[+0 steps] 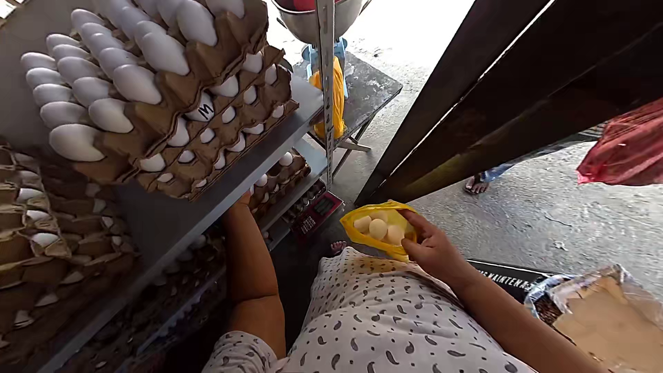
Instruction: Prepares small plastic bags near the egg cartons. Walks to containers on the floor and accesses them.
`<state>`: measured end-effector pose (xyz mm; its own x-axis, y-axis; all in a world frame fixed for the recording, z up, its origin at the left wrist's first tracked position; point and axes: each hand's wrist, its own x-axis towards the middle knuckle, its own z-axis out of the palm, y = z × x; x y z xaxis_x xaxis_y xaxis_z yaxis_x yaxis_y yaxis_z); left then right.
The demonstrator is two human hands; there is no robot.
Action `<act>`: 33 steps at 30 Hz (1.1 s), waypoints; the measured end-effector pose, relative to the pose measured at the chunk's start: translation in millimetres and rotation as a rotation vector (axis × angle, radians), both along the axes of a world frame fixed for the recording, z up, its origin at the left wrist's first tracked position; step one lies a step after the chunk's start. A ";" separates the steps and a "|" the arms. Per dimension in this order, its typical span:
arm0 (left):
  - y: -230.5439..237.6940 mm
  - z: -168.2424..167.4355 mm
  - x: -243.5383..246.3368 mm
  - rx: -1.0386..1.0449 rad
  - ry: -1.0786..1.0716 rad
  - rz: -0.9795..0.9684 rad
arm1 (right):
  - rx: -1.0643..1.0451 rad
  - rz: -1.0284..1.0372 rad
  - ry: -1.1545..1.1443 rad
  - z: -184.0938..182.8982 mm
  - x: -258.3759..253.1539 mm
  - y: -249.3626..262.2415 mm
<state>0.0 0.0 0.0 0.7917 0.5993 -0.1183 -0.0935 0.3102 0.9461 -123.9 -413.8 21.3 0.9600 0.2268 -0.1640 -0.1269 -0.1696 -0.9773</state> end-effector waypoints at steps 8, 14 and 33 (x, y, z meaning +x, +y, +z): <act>-85.5 43.7 -114.4 -0.043 0.038 -0.744 | -0.125 0.122 -0.006 4.9 14.4 3.9; -199.8 71.9 -110.7 0.663 0.433 -1.134 | -0.238 0.210 -0.092 4.7 15.1 9.1; -258.4 -6.3 -104.2 1.301 0.797 -0.956 | -0.144 0.401 -0.138 -21.2 21.9 19.6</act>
